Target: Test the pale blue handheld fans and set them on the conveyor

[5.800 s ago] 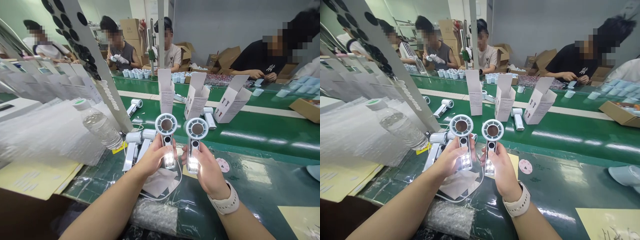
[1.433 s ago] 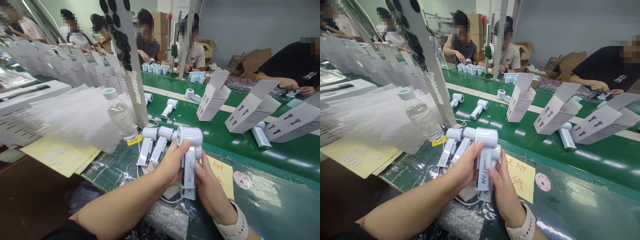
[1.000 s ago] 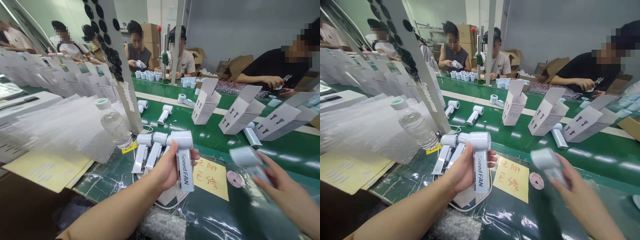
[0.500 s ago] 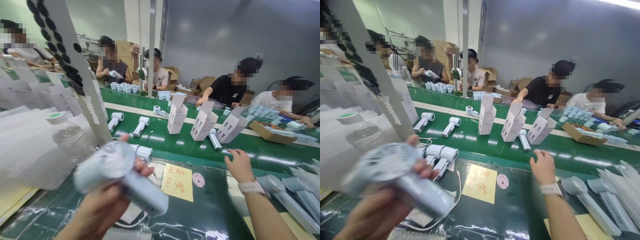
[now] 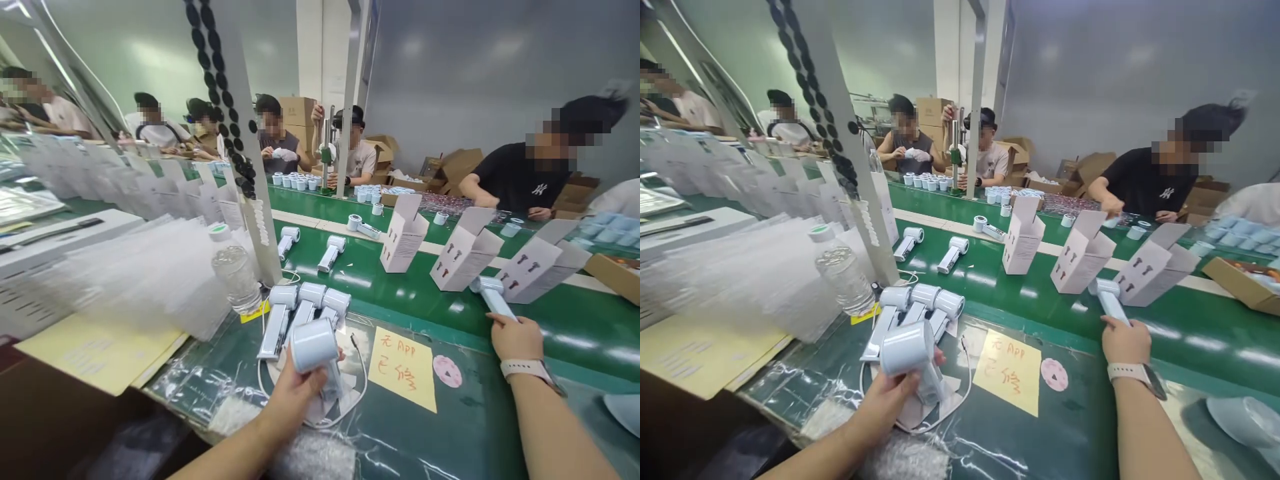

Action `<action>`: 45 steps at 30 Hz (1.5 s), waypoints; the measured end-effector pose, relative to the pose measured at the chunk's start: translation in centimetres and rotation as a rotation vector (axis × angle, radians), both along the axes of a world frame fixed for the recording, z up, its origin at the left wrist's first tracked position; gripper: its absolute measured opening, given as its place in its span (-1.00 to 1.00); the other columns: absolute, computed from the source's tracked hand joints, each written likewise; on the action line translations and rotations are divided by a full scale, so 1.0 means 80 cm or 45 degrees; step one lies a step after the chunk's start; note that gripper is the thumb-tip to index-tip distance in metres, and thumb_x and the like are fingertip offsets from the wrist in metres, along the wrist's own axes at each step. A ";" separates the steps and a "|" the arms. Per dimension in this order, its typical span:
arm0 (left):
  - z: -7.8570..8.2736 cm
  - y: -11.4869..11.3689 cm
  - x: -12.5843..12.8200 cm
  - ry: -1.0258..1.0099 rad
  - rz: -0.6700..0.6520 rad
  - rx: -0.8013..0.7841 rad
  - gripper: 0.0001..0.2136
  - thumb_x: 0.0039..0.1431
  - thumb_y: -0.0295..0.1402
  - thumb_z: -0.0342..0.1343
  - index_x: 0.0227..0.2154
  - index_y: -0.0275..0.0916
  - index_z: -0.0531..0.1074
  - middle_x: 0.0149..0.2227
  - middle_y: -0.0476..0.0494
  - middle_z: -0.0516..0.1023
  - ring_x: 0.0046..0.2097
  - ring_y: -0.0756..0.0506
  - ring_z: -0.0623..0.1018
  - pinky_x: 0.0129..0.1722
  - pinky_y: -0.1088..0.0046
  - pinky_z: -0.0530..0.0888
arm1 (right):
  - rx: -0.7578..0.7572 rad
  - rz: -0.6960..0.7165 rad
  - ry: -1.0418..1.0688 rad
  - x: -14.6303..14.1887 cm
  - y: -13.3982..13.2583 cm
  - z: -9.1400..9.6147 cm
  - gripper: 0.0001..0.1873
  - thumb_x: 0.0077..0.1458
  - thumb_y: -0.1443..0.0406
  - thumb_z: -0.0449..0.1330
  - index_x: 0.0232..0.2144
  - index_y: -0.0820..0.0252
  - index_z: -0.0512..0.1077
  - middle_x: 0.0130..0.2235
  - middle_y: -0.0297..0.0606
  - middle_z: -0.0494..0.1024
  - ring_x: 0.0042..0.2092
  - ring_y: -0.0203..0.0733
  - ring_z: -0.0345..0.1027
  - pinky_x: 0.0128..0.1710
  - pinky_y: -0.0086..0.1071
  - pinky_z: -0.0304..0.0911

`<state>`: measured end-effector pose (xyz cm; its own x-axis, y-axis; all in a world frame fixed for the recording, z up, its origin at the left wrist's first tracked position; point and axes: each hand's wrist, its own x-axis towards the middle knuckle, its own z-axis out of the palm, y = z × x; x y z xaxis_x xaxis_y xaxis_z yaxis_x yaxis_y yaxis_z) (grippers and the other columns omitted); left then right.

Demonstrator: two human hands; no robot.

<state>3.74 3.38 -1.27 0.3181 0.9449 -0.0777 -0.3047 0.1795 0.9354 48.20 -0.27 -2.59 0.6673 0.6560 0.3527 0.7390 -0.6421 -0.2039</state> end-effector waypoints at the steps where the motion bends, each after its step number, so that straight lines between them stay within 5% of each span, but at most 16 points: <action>1: 0.000 0.004 0.000 -0.082 -0.024 -0.078 -0.50 -0.09 -0.05 0.38 -0.14 -0.22 0.45 -0.12 -0.27 0.62 -0.05 -0.31 0.59 -0.08 0.19 0.49 | -0.023 -0.015 -0.015 -0.003 -0.013 0.008 -0.54 0.11 0.35 -0.03 -0.22 0.38 0.65 -0.25 0.16 0.51 -0.18 0.27 0.48 -0.20 0.00 0.38; 6: 0.013 0.007 0.004 -0.414 -0.079 -0.274 -0.70 0.05 -0.22 0.31 -0.19 -0.24 0.47 -0.19 -0.23 0.65 -0.14 -0.25 0.63 -0.14 0.20 0.52 | -0.164 0.072 -0.079 -0.043 -0.101 0.040 -0.57 0.07 0.28 -0.04 -0.34 -0.01 0.66 -0.30 -0.02 0.57 -0.20 0.25 0.49 -0.25 0.03 0.40; 10: 0.021 0.007 0.009 -0.506 -0.131 -0.298 -0.71 0.07 -0.29 0.26 -0.15 -0.26 0.44 -0.21 -0.25 0.66 -0.17 -0.22 0.64 -0.01 0.14 0.47 | 0.033 0.342 -0.060 -0.119 -0.137 0.025 -0.60 0.08 0.14 -0.02 -0.47 -0.16 0.63 -0.20 -0.08 0.58 -0.27 0.24 0.50 -0.37 0.08 0.42; 13: 0.021 0.007 0.010 -0.508 -0.133 -0.305 -0.71 0.10 -0.30 0.21 -0.12 -0.24 0.39 -0.19 -0.26 0.65 -0.17 -0.22 0.64 -0.02 0.13 0.48 | 0.094 0.561 0.082 -0.188 -0.125 0.016 -0.61 0.10 0.09 0.01 -0.46 -0.07 0.63 -0.08 -0.05 0.57 -0.12 0.30 0.48 -0.20 0.21 0.41; 16: 0.029 -0.001 0.012 -0.431 -0.240 -0.282 -0.65 0.13 -0.22 0.23 -0.07 -0.21 0.35 -0.17 -0.22 0.64 -0.20 -0.18 0.64 -0.12 0.22 0.51 | 0.151 0.695 0.354 -0.246 -0.093 0.039 -0.64 0.11 0.02 0.11 -0.24 0.01 0.59 0.09 -0.02 0.49 0.13 0.38 0.31 0.02 0.30 0.28; 19: 0.054 -0.017 0.018 -0.332 -0.655 -0.234 -0.38 0.18 -0.04 0.16 0.22 -0.10 0.13 -0.23 -0.15 0.63 -0.29 -0.16 0.64 -0.26 0.27 0.52 | 0.187 0.945 0.939 -0.284 -0.061 0.083 -0.23 0.02 -0.05 0.27 0.25 -0.11 0.21 0.19 -0.09 0.41 0.10 0.26 0.37 -0.01 0.16 0.35; 21: 0.073 -0.021 0.020 -0.159 -0.832 -0.082 -0.24 0.23 0.05 0.04 0.36 -0.07 -0.16 -0.31 -0.11 0.62 -0.38 -0.16 0.62 -0.34 0.29 0.50 | 0.209 1.101 1.287 -0.300 -0.044 0.108 -0.05 -0.05 -0.08 0.33 0.31 -0.13 0.06 0.08 -0.11 0.49 -0.09 0.15 0.48 -0.19 -0.03 0.44; 23: 0.087 -0.014 0.017 0.151 -0.742 0.207 -0.23 0.26 0.05 -0.02 0.39 -0.12 -0.18 -0.39 -0.09 0.60 -0.41 -0.16 0.59 -0.34 0.31 0.47 | 0.295 1.112 1.325 -0.310 -0.028 0.123 -0.16 -0.11 -0.06 0.38 0.19 -0.07 0.24 -0.04 -0.15 0.53 -0.21 0.06 0.48 -0.29 -0.16 0.43; 26: 0.084 0.018 -0.001 0.509 -0.316 0.573 -0.35 0.26 0.01 -0.01 0.32 -0.18 0.09 -0.44 -0.06 0.60 -0.39 -0.14 0.57 -0.29 0.35 0.43 | 0.474 1.081 1.335 -0.319 -0.009 0.120 -0.37 -0.15 -0.04 0.40 -0.05 0.01 0.40 -0.09 -0.16 0.53 -0.20 0.03 0.44 -0.26 -0.19 0.39; 29: 0.060 0.050 -0.022 0.549 0.190 0.632 -0.57 0.30 -0.08 -0.09 0.08 -0.23 0.31 -0.51 0.01 0.53 -0.46 -0.07 0.49 -0.34 0.41 0.40 | 0.470 1.006 1.626 -0.328 0.006 0.098 -0.34 -0.14 -0.15 0.30 -0.07 0.06 0.36 -0.18 -0.13 0.54 -0.24 0.06 0.43 -0.30 -0.14 0.38; 31: 0.044 0.061 -0.029 0.615 0.346 0.643 -0.72 0.26 -0.17 -0.06 -0.12 -0.23 0.36 -0.55 0.04 0.48 -0.48 -0.04 0.46 -0.36 0.42 0.38 | 0.382 0.856 1.532 -0.332 0.013 0.084 -0.37 -0.17 -0.11 0.33 -0.12 0.09 0.38 -0.21 -0.14 0.54 -0.22 0.08 0.41 -0.28 -0.12 0.36; 36: 0.037 0.058 -0.024 0.777 0.231 0.693 -0.88 0.13 -0.31 0.01 -0.29 -0.19 0.36 -0.55 0.05 0.48 -0.47 -0.04 0.49 -0.36 0.44 0.38 | 0.399 0.945 1.571 -0.332 0.017 0.074 -0.39 -0.13 -0.04 0.33 -0.06 0.06 0.38 -0.12 -0.19 0.52 -0.14 0.04 0.41 -0.18 -0.15 0.34; 40: 0.043 0.057 -0.023 0.793 0.220 0.689 -0.90 0.11 -0.32 0.00 -0.34 -0.18 0.35 -0.57 0.06 0.46 -0.48 -0.04 0.48 -0.39 0.45 0.37 | 0.370 0.851 1.308 -0.329 0.014 0.073 -0.43 -0.14 0.07 0.39 -0.06 0.06 0.39 -0.04 -0.18 0.50 -0.02 0.11 0.37 -0.01 -0.06 0.27; 45: 0.043 0.058 -0.028 0.830 0.179 0.683 -0.90 0.11 -0.32 0.00 -0.36 -0.19 0.37 -0.58 0.06 0.44 -0.49 -0.03 0.46 -0.39 0.45 0.35 | 0.585 1.053 1.702 -0.322 0.004 0.070 -0.27 -0.14 0.05 0.44 0.06 -0.05 0.29 0.03 -0.21 0.42 -0.06 0.01 0.38 -0.11 -0.19 0.35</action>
<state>1.49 8.03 2.17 0.2426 0.9333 0.2647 0.3376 -0.3370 0.8789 22.47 0.08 3.01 0.1816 0.9781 0.1021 -0.0174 0.1070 -0.9941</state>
